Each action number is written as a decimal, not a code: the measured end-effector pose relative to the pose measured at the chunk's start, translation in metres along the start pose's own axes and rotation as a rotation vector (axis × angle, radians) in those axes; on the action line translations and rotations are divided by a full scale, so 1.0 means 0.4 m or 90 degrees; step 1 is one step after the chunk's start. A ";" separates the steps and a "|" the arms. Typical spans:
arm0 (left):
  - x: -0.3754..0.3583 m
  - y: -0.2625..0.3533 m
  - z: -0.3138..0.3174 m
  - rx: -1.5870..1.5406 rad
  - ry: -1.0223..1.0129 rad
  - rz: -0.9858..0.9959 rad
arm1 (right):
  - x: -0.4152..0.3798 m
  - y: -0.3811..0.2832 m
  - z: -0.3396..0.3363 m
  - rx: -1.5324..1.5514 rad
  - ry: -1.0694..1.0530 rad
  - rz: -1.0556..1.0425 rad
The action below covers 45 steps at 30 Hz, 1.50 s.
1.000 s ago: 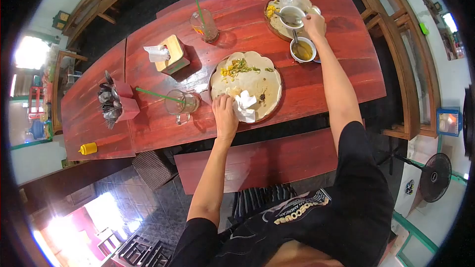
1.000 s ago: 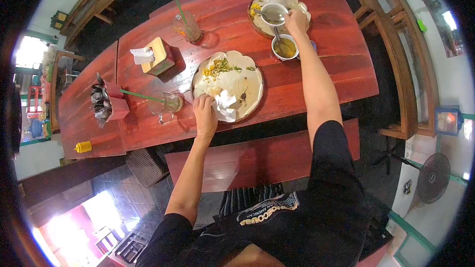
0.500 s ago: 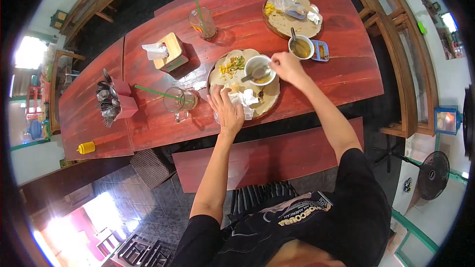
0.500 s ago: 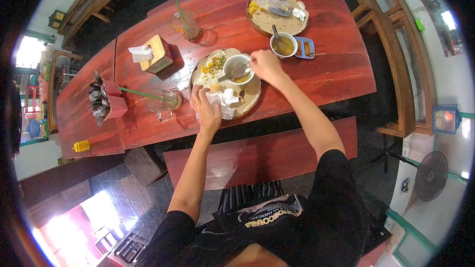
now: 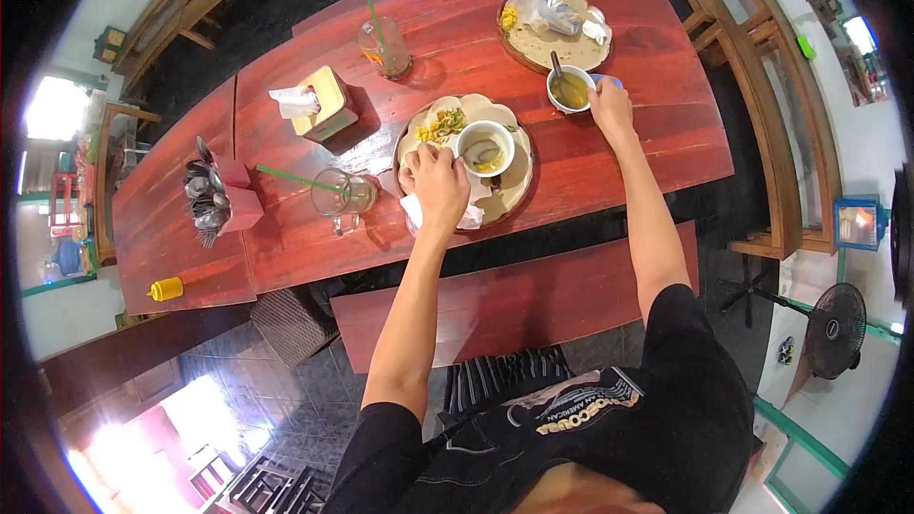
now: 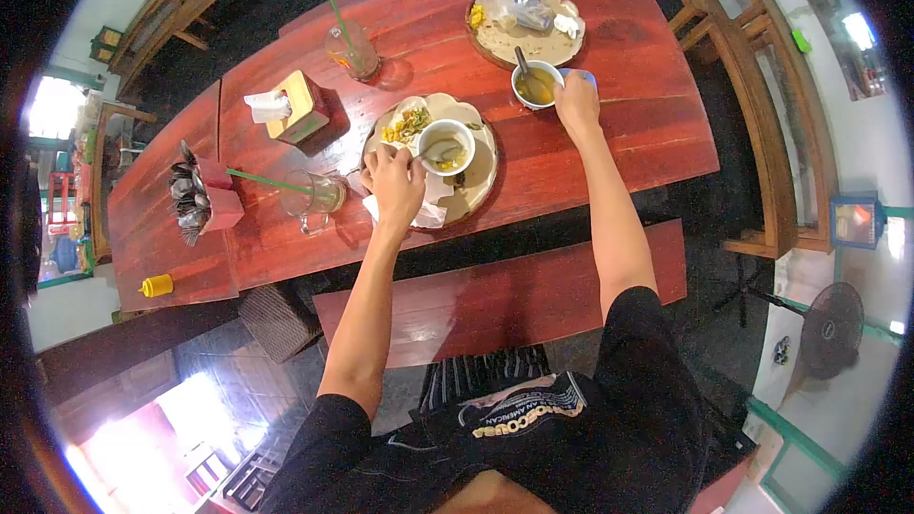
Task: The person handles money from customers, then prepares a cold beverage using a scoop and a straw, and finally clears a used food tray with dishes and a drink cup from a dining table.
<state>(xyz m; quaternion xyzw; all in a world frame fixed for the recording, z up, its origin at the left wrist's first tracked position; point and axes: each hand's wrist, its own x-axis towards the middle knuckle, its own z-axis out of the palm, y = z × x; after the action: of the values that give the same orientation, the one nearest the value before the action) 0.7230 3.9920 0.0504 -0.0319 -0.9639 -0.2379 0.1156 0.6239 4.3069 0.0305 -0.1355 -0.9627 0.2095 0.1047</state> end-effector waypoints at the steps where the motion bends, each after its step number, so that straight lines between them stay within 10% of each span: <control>1: -0.003 0.008 -0.013 -0.005 0.019 -0.007 | 0.014 0.036 0.038 0.032 0.009 -0.012; 7: -0.015 -0.008 -0.065 -0.063 0.154 -0.067 | 0.019 0.040 0.049 0.111 0.012 0.011; 20: 0.010 -0.088 0.025 0.111 -0.009 -0.140 | -0.132 -0.242 -0.075 0.323 -0.124 -0.094; 32: -0.146 -0.194 0.015 -0.207 0.078 -0.301 | -0.221 -0.273 0.040 0.275 -0.226 -0.169; 37: -0.140 -0.179 0.019 -0.292 0.067 -0.385 | -0.132 -0.117 -0.072 0.263 -0.070 0.077; 39: -0.151 -0.188 0.020 -0.320 0.106 -0.390 | -0.067 0.098 0.005 -0.050 0.236 -0.002; 45: -0.189 -0.173 0.030 -0.335 0.083 -0.357 | -0.003 0.290 0.112 0.257 0.106 0.154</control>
<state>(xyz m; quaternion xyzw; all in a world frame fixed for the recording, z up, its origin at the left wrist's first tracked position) 0.7857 3.9361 -0.0092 0.2197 -0.8316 -0.5011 0.0949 0.6384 4.3914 -0.0597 -0.2433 -0.8662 0.3963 0.1829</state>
